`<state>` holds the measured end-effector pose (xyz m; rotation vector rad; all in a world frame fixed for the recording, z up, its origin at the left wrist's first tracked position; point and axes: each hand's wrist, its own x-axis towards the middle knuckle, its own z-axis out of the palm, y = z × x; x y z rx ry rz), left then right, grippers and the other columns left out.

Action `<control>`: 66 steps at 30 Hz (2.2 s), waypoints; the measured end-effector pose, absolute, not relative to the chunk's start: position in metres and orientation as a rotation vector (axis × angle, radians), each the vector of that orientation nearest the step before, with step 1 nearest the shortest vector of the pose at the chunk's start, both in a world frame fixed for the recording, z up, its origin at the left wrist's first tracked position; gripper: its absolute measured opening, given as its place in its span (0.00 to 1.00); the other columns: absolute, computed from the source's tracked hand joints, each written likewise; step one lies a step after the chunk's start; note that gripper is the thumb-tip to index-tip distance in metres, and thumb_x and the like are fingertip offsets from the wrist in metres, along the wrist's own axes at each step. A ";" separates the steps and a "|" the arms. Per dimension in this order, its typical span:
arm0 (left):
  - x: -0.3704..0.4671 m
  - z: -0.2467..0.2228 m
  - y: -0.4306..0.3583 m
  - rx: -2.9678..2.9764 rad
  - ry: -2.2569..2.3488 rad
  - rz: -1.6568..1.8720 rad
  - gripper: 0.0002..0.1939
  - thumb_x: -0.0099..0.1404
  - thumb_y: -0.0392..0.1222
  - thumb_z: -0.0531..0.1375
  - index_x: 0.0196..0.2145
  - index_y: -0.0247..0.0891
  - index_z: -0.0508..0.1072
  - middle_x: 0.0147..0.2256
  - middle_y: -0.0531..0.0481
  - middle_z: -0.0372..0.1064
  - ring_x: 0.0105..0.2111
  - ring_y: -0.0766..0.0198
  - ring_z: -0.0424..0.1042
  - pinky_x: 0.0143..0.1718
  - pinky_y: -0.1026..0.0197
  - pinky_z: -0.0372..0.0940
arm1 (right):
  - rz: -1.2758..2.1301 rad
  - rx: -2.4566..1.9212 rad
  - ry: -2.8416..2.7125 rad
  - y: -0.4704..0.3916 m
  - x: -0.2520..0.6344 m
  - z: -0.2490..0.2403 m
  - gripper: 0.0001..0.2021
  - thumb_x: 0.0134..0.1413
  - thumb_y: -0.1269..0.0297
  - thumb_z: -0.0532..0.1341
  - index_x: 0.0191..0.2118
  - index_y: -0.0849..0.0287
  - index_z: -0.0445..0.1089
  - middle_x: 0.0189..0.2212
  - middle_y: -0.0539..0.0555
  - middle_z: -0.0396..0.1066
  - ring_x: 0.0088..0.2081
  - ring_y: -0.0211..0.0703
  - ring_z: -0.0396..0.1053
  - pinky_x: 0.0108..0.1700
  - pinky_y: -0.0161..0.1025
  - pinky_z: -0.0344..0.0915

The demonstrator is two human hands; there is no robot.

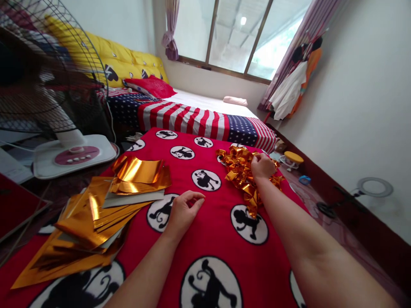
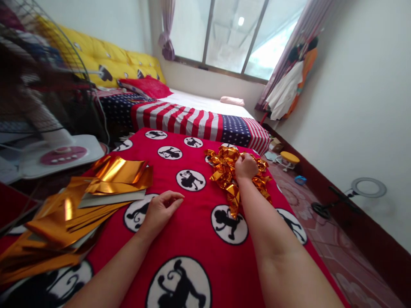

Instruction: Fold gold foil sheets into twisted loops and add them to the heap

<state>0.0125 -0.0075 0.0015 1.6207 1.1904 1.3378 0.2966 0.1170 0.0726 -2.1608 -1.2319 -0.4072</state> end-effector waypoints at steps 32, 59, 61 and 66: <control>-0.013 0.028 -0.017 1.972 1.861 1.763 0.16 0.64 0.38 0.56 0.50 0.41 0.72 0.54 0.42 0.65 0.57 0.51 0.60 0.61 0.48 0.51 | 0.673 -1.445 -1.341 -0.059 0.114 -0.007 0.12 0.55 0.64 0.57 0.45 0.58 0.70 0.33 0.53 0.75 0.33 0.43 0.72 0.37 0.38 0.67; -0.107 0.036 0.066 1.842 2.380 0.665 0.18 0.59 0.51 0.56 0.34 0.37 0.80 0.33 0.40 0.77 0.37 0.47 0.74 0.36 0.55 0.64 | 0.569 -1.495 -1.447 -0.061 0.111 -0.004 0.10 0.53 0.69 0.57 0.38 0.53 0.73 0.33 0.50 0.76 0.34 0.42 0.73 0.36 0.36 0.66; -0.114 0.033 0.068 1.752 2.372 0.782 0.17 0.55 0.53 0.61 0.33 0.37 0.80 0.29 0.43 0.77 0.33 0.50 0.74 0.33 0.57 0.63 | 0.569 -1.494 -1.445 -0.061 0.111 -0.004 0.09 0.53 0.69 0.57 0.38 0.53 0.73 0.33 0.50 0.77 0.34 0.42 0.73 0.36 0.36 0.66; -0.124 0.023 0.073 1.521 2.302 0.976 0.20 0.49 0.58 0.65 0.28 0.37 0.79 0.21 0.47 0.73 0.26 0.55 0.71 0.27 0.60 0.60 | 0.575 -1.499 -1.440 -0.062 0.112 -0.003 0.10 0.53 0.69 0.57 0.38 0.53 0.73 0.33 0.50 0.77 0.34 0.42 0.73 0.36 0.36 0.66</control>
